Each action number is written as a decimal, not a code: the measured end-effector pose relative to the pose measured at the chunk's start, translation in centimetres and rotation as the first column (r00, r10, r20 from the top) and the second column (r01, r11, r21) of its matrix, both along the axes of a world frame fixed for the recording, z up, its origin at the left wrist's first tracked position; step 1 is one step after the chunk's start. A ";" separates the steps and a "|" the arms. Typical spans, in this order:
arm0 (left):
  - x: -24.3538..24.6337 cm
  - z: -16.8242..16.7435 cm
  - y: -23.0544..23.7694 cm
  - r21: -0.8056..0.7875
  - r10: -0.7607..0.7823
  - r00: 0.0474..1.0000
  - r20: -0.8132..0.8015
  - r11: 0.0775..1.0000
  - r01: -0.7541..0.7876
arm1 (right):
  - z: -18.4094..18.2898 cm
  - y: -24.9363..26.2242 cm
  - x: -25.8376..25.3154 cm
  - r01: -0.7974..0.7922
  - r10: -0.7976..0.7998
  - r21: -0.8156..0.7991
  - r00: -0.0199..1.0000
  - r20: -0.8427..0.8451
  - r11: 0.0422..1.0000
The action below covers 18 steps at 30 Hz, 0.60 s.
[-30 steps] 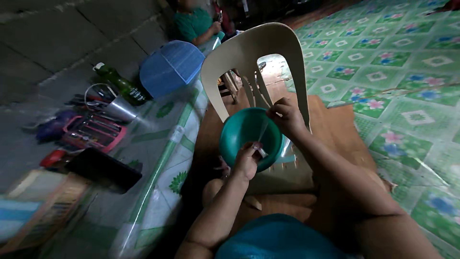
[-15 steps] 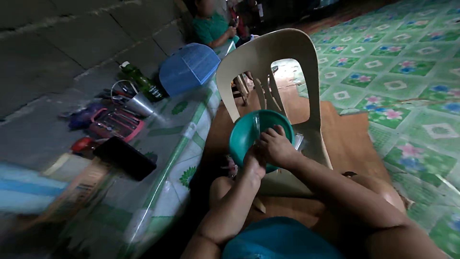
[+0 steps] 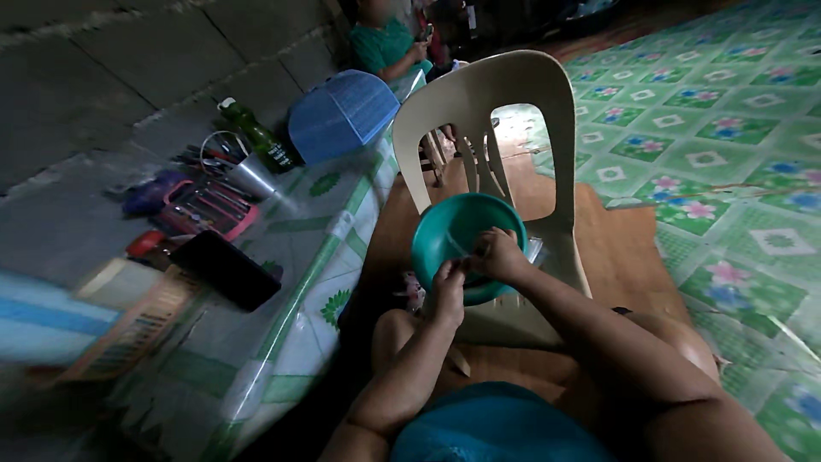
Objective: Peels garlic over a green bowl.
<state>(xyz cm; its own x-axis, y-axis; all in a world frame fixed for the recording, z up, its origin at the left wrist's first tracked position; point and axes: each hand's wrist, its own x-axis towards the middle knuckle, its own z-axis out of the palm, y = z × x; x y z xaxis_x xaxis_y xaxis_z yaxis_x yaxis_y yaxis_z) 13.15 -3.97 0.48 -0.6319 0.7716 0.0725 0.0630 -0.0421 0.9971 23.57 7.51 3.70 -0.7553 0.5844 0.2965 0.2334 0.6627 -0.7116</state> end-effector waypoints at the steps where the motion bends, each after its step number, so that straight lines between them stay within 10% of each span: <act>1: -0.4 0.1 -0.2 0.006 -0.059 0.998 -0.034 0.998 0.060 | 0.4 0.4 0.3 -0.047 0.049 -0.069 0.998 0.030 0.997; 6: -0.9 0.6 -0.3 0.034 -0.109 0.993 0.046 0.994 0.108 | -0.8 1.6 0.6 -0.296 0.290 -0.151 0.955 -0.057 0.943; 12: -1.4 -0.2 -0.6 -0.078 -0.096 0.968 -0.233 0.994 0.080 | -0.1 1.2 0.7 -0.189 0.204 -0.209 0.978 0.048 0.959; 18: 0.2 0.7 0.5 0.055 0.083 0.889 0.451 0.991 -0.120 | -0.9 -0.3 0.0 -0.209 0.211 0.032 0.960 -0.186 0.977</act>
